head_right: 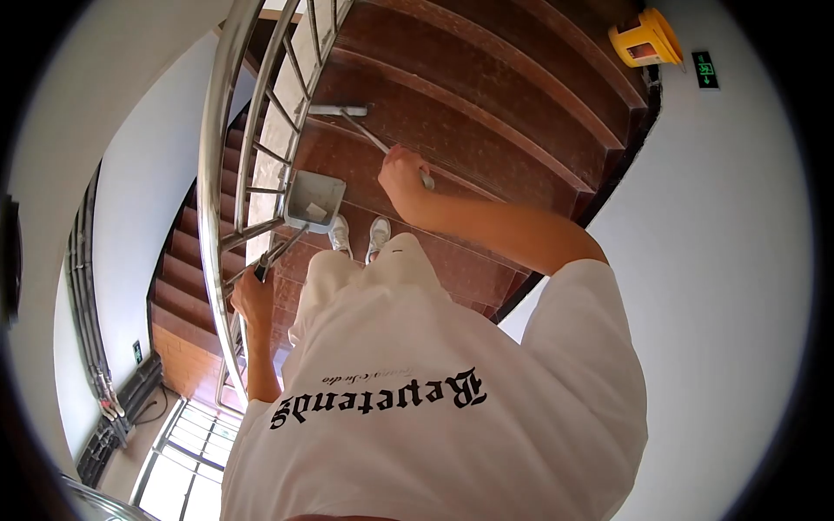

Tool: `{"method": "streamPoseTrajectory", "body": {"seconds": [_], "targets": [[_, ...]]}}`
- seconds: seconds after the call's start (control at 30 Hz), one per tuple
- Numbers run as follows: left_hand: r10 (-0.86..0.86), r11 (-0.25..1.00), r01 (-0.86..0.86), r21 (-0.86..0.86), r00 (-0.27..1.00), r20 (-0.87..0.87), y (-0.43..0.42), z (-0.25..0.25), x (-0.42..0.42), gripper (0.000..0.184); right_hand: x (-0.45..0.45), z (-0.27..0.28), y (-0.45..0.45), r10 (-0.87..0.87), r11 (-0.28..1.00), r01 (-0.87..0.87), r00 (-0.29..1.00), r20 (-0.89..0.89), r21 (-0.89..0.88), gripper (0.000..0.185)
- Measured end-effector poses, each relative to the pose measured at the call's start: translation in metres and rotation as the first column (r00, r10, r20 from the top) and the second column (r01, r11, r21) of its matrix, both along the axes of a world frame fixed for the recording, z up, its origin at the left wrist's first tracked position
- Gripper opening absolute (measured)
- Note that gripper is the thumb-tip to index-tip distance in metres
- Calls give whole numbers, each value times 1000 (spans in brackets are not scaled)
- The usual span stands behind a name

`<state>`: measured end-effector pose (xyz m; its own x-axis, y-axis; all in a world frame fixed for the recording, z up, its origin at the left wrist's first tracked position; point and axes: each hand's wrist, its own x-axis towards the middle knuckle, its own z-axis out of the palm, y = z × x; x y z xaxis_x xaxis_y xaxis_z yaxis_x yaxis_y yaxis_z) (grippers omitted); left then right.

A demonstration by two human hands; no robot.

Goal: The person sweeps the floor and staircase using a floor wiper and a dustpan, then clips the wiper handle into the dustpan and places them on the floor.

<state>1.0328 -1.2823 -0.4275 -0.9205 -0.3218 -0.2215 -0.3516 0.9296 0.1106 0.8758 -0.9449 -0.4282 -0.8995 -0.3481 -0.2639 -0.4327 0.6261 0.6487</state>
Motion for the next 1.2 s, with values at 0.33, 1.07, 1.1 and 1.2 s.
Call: {"method": "streamPoseTrajectory", "body": {"seconds": [0.33,1.07,1.1,1.2], "targets": [[14,1000,-15,23,999,44,-25,-9,-9,37,6,48,-9,17,985,-19,1000,-16,-169,42],[-38,999,37,34,998,51,-41,-3,-14,35,-135,12,18,-74,996,66,989,-125,-62,38],[-43,999,41,32,998,51,-42,-3,-14,35,-139,4,20,-51,998,44,987,-151,-49,39],[-28,999,26,47,999,40,-46,-4,-15,35,-145,-29,14,-107,990,93,983,-146,-103,34]]}}
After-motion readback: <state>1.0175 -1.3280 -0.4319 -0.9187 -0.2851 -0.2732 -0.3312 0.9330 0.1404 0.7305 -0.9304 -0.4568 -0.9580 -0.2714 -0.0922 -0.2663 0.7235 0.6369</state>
